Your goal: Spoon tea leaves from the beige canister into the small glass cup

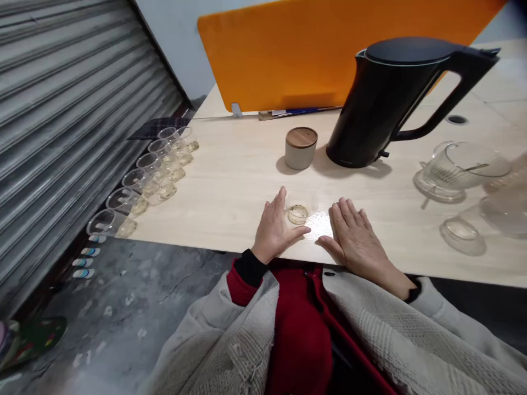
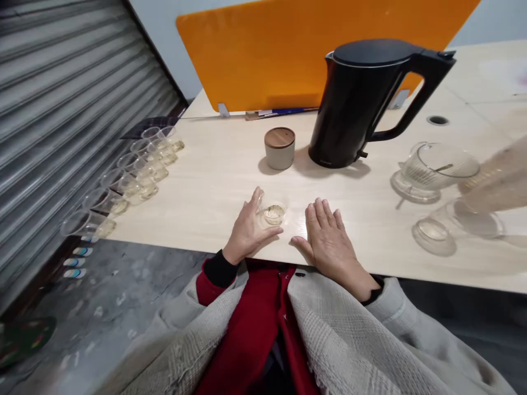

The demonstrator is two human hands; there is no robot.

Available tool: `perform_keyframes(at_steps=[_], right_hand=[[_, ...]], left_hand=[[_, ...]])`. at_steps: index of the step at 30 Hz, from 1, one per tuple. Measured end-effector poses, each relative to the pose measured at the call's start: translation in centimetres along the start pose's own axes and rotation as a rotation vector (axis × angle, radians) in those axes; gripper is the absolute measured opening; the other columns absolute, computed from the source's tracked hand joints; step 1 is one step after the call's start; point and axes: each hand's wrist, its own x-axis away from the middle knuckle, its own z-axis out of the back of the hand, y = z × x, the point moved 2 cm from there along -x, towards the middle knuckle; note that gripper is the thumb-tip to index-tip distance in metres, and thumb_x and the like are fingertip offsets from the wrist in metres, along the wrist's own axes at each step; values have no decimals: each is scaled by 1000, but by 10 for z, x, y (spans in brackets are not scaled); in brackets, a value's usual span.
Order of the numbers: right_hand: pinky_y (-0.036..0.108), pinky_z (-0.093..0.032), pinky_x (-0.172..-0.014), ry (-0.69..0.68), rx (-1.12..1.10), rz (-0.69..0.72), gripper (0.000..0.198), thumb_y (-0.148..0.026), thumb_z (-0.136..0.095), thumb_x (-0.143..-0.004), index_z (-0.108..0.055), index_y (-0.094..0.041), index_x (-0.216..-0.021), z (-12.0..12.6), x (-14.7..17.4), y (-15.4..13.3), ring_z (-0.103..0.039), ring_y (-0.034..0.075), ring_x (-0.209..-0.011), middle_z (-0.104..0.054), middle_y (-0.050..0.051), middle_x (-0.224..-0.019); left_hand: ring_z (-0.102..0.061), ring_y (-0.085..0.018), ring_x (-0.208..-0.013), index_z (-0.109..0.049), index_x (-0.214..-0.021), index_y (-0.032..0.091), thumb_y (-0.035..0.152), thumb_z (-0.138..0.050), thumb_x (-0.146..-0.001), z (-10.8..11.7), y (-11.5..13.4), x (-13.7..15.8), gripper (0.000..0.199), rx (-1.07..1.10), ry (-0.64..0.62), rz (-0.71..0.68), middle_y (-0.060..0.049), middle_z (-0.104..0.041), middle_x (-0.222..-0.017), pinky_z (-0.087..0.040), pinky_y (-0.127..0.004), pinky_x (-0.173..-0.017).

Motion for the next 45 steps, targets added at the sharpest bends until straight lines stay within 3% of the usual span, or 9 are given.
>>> perform_keyframes(at_steps=[5, 11, 14, 17, 20, 23, 26, 31, 45], right_hand=[[67, -27, -127, 21, -15, 70, 92, -75, -26, -104, -41, -5, -163, 4, 4, 2, -21, 43, -164, -28, 26, -173], [71, -32, -123, 24, -1, 118, 92, -75, -21, -104, -42, -7, -162, 4, 4, 3, -25, 47, -161, -32, 28, -170], [73, -34, -120, 27, -9, 133, 90, -74, -20, -103, -42, -9, -161, 7, 4, 2, -28, 49, -160, -35, 28, -168], [74, -36, -118, 27, -16, 138, 87, -74, -21, -103, -40, -12, -162, 9, 3, 2, -30, 49, -159, -37, 27, -167], [74, -35, -119, 17, -8, 151, 87, -73, -21, -103, -38, -13, -163, 7, 3, 4, -31, 50, -158, -37, 28, -167], [74, -34, -120, 14, 8, 146, 90, -75, -19, -101, -38, -12, -163, 3, 3, 6, -31, 52, -158, -37, 28, -167], [73, -32, -121, 2, 23, 144, 94, -75, -14, -99, -37, -10, -164, 2, 4, 6, -29, 52, -158, -35, 29, -167], [71, -34, -120, 16, 48, 148, 99, -75, -7, -98, -42, -6, -160, 5, 3, 2, -31, 51, -157, -40, 30, -164], [67, -39, -117, 1, 76, 135, 116, -82, 4, -95, -55, 0, -152, 10, -1, -1, -38, 50, -154, -48, 28, -160]], left_hand=[[-66, -33, -134, -54, -148, 28, 42, -95, -75, -8, 8, -2, 85, 218, 130, 28, -12, -70, -142, -46, -59, -120], [-69, -31, -127, -61, -139, 25, 40, -99, -71, 8, 1, 3, 78, 369, 271, 66, -12, -73, -133, -55, -52, -110], [-67, -29, -128, -60, -139, 22, 41, -95, -76, 43, -23, 15, 75, 386, 453, 91, -14, -70, -138, -55, -49, -110], [-68, -26, -120, -61, -135, 22, 40, -93, -76, 93, -61, 36, 70, 281, 729, 172, -14, -65, -140, -60, -41, -96], [-67, -24, -110, -63, -131, 22, 33, -94, -70, 146, -102, 64, 70, 33, 1037, 292, -11, -65, -128, -59, -38, -91], [-65, -23, -105, -64, -127, 21, 26, -92, -67, 186, -134, 86, 67, -192, 1208, 410, -8, -63, -120, -56, -40, -98], [-63, -23, -104, -63, -126, 20, 24, -90, -69, 206, -156, 95, 64, -315, 1244, 503, -6, -63, -116, -52, -42, -104], [-64, -24, -107, -62, -126, 19, 24, -90, -70, 211, -175, 90, 63, -328, 1248, 560, -7, -64, -116, -52, -40, -103], [-64, -21, -99, -61, -124, 20, 27, -90, -72, 221, -196, 82, 60, -325, 1255, 580, -5, -64, -114, -54, -39, -99]])
